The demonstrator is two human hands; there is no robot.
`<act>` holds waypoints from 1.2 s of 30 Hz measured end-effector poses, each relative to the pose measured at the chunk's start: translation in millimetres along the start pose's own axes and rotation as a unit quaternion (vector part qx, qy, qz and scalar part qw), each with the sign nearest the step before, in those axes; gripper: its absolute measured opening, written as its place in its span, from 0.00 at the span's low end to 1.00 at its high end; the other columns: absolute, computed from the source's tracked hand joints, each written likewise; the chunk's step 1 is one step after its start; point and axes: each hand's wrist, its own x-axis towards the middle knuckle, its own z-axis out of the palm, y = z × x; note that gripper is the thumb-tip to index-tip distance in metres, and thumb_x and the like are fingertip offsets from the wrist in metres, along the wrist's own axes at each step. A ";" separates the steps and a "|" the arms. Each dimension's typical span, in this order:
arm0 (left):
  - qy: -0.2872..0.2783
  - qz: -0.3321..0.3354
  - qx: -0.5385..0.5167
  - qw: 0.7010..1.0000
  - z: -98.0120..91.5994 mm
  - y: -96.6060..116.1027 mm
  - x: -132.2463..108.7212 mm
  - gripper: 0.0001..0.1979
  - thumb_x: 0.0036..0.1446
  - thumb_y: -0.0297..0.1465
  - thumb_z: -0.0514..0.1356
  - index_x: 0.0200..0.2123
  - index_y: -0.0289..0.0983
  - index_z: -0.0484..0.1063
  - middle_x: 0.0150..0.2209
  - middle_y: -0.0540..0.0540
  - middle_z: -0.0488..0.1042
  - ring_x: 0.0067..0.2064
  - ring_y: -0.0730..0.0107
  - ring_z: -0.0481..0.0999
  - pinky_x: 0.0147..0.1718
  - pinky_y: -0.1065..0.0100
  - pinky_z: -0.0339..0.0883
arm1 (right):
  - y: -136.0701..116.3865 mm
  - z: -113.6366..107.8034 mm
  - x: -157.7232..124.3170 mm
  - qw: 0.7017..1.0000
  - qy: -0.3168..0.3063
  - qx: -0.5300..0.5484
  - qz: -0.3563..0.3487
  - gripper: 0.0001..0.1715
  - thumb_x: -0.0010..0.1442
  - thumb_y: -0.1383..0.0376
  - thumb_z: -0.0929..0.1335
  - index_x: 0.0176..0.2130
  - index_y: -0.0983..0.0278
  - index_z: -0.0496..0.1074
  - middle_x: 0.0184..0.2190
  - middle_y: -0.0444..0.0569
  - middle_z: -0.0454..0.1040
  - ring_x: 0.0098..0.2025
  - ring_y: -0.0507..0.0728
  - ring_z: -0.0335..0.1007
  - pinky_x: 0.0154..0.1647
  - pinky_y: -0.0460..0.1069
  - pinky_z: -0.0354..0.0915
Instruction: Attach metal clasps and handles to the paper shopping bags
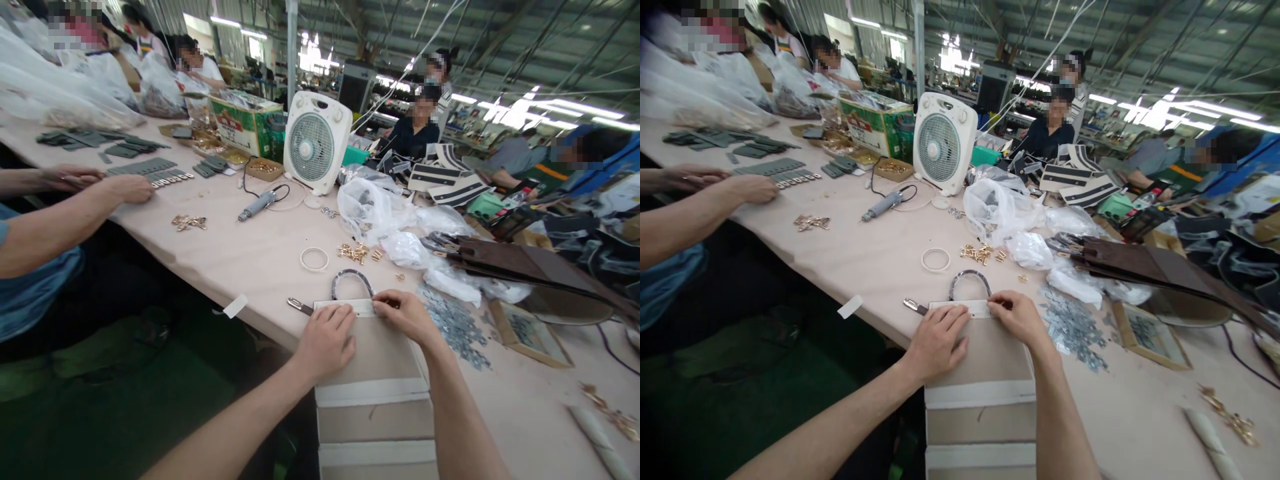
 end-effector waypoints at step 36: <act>0.028 -0.082 -0.013 0.996 -7.4 -12.6 16.5 0.08 0.69 0.41 0.64 0.43 0.43 0.75 0.44 0.48 0.75 0.47 0.61 0.74 0.44 0.59 0.66 | -1.4 17.0 32.5 0.987 -0.151 0.052 -0.033 0.25 0.54 0.55 0.77 0.50 0.61 0.82 0.50 0.52 0.80 0.52 0.65 0.75 0.57 0.58 0.68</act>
